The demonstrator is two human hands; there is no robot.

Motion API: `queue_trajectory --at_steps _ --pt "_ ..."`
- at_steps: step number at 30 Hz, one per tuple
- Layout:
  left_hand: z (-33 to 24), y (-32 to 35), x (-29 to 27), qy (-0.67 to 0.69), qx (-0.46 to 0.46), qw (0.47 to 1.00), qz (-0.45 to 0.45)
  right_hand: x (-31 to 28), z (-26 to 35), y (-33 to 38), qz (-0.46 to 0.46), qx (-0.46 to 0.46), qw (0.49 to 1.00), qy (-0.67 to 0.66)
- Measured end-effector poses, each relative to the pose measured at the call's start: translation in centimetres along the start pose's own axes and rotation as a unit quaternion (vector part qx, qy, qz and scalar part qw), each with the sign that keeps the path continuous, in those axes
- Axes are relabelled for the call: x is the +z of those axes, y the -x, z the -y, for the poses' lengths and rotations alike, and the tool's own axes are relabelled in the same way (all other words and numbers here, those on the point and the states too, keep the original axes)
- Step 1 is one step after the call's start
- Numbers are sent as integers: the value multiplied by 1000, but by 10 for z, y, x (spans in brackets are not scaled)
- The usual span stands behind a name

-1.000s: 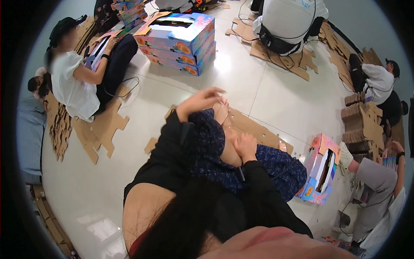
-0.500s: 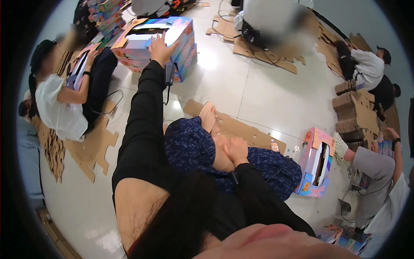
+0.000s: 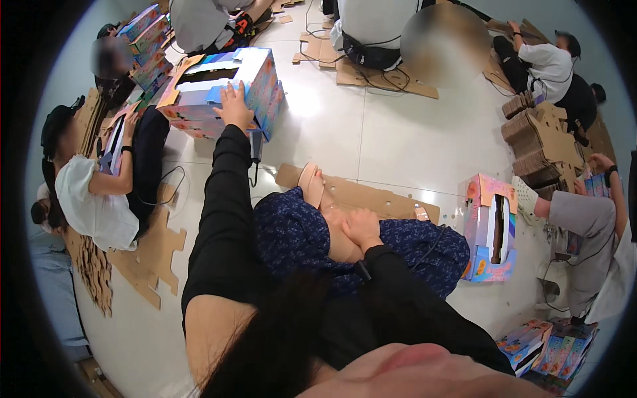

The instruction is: Folding and assembling cardboard packaging boxes while sitting on the floor.

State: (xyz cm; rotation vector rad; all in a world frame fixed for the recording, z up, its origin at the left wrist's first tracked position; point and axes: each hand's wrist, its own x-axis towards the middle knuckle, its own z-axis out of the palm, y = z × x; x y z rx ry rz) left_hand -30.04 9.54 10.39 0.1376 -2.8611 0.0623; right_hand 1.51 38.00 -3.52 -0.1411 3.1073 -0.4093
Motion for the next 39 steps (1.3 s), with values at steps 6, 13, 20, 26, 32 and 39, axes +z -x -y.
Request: queue_trajectory --at_steps 6,13,20,26,32,39 --pt "-6 28 -9 8 20 1000 -7 -4 2 1 5 8 1000 -14" --pt "-40 69 -28 -6 44 999 -10 -2 0 0 17 22 1000 -5" --pt "-88 125 -18 -14 146 988 -46 -4 -1 1 16 31 999 1" --pt "-109 181 44 81 348 924 137 5 -2 3 -9 22 1000 16" --pt "-135 173 41 321 340 883 -44 12 -4 7 -79 6 997 -4" --pt "-141 188 38 260 560 787 16 9 -1 4 -71 9 997 -21"
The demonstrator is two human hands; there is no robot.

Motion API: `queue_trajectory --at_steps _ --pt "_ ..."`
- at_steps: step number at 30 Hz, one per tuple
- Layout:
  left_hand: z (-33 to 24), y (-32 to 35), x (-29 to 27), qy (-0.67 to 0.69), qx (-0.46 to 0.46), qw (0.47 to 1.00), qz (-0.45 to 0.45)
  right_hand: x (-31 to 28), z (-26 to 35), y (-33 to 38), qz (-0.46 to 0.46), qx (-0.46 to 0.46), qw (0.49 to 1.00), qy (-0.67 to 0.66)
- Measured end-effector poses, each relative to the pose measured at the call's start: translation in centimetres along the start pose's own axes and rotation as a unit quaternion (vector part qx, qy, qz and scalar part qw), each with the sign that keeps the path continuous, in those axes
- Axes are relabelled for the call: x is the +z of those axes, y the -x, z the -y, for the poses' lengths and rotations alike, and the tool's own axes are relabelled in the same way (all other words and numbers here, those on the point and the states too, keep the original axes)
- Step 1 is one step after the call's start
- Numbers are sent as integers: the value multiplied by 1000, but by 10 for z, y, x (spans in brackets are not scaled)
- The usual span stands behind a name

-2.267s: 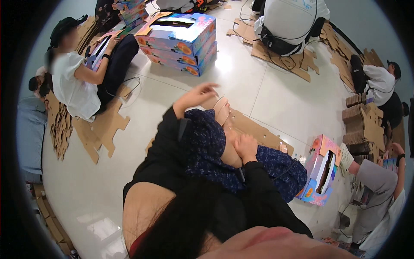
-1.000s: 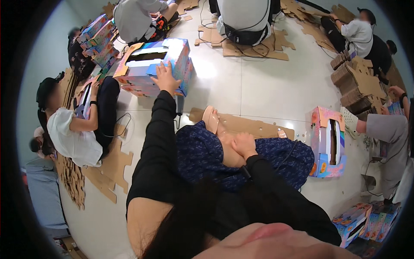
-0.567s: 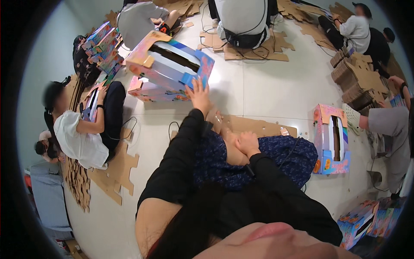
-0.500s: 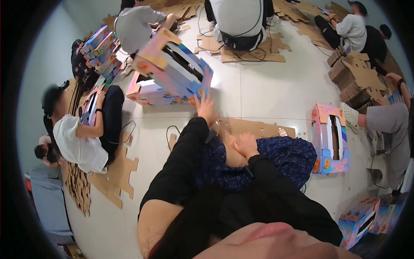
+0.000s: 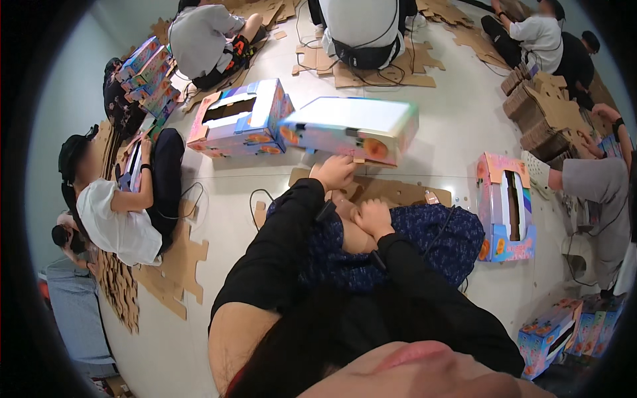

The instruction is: Folding and assembling cardboard packaging boxes while sitting on the floor.

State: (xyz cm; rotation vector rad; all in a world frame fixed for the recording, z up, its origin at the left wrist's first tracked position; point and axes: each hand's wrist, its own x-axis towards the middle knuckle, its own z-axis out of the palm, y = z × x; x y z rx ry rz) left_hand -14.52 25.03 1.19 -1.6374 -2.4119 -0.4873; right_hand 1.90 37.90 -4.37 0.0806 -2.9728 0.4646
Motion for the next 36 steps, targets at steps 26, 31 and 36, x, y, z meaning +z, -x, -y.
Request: queue_trajectory --at_steps 26,31,36 --pt "27 12 36 178 -257 948 55 0 -1 1 39 16 999 22" --pt "36 7 42 351 -352 868 -1 -2 -1 2 9 7 1000 9" --pt "68 -4 38 553 -460 694 -39 4 -2 1 -1 -3 1000 19"
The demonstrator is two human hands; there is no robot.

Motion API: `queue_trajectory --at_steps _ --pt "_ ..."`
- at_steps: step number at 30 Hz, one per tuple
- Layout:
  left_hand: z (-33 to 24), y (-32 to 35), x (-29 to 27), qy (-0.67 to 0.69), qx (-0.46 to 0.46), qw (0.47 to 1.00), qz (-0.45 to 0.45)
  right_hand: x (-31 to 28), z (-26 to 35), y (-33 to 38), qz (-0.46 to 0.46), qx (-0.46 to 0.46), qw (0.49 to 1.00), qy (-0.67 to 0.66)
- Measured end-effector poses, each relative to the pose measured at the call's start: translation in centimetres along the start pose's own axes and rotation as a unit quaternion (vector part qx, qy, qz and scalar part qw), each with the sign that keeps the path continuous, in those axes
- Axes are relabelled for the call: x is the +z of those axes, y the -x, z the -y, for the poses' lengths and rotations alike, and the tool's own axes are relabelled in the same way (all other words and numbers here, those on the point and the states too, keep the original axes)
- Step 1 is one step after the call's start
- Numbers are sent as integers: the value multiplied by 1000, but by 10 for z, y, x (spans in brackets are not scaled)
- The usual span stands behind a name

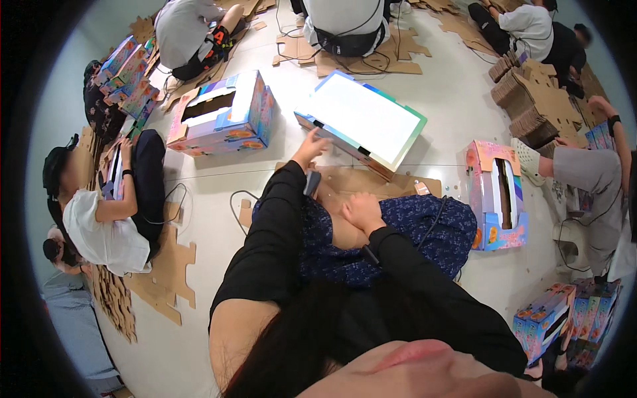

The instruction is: Folding and assembling cardboard packaging boxes while sitting on the floor.

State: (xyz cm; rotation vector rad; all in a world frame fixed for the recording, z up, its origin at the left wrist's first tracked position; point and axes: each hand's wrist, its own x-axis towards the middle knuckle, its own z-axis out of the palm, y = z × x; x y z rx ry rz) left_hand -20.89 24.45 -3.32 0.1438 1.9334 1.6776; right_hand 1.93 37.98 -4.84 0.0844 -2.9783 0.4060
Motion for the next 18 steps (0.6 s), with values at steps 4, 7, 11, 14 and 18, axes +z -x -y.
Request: queue_trajectory --at_steps 4,7,11,14,18 --pt "1 -16 2 30 1 999 -19 0 2 -2 4 -3 1000 -5" --pt "4 -24 8 20 10 999 -41 -3 4 -2 38 1 999 8" --pt "-1 -31 11 51 -48 997 -40 -7 3 -4 67 12 998 15" --pt "0 -32 17 37 -40 998 -20 -7 0 -2 57 6 998 26" --pt "9 -42 7 -9 17 999 -26 -8 4 -3 50 7 998 26"
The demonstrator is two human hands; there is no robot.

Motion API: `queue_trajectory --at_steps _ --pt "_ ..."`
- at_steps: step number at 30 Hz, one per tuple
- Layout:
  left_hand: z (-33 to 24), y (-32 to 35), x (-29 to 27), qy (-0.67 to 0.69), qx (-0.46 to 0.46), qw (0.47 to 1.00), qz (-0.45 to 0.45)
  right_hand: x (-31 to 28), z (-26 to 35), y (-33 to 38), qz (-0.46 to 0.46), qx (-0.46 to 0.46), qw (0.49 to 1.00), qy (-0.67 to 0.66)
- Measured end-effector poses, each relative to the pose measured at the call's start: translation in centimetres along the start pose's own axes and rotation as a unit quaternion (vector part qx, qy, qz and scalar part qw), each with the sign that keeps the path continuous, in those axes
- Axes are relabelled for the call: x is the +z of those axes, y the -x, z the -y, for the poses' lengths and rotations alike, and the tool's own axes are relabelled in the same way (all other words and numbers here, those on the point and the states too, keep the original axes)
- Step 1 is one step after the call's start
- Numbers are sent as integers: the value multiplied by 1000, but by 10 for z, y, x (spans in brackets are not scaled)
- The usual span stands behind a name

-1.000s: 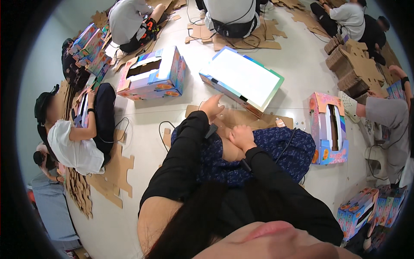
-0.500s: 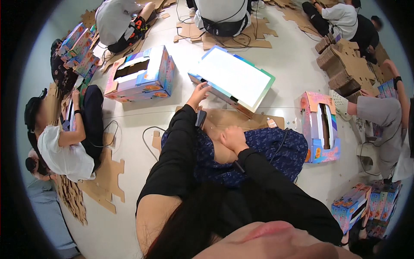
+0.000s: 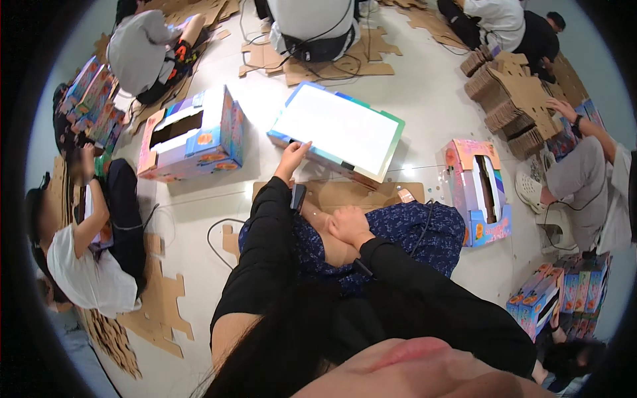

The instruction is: Folding and assembling cardboard packaging boxes while sitting on the floor.

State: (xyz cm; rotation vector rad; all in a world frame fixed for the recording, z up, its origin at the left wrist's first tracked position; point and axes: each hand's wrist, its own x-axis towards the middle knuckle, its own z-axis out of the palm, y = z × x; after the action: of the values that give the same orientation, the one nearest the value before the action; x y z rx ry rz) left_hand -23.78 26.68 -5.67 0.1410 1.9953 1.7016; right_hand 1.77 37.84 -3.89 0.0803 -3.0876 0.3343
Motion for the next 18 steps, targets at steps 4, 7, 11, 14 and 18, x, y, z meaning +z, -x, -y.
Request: queue_trajectory --at_steps 4,7,11,14,18 --pt "-4 3 9 -11 29 1000 -8 2 0 0 -5 -2 1000 -23" --pt "-19 9 20 24 129 988 -85 4 0 0 -35 -6 999 -18" --pt "-57 45 19 3 203 964 -169 8 -3 2 -60 -7 998 -14" --pt "-84 81 15 -94 354 903 -226 2 -3 -3 -18 -5 1000 -16" --pt "-134 146 40 -224 507 776 -302 9 -7 2 -23 -19 999 -32"
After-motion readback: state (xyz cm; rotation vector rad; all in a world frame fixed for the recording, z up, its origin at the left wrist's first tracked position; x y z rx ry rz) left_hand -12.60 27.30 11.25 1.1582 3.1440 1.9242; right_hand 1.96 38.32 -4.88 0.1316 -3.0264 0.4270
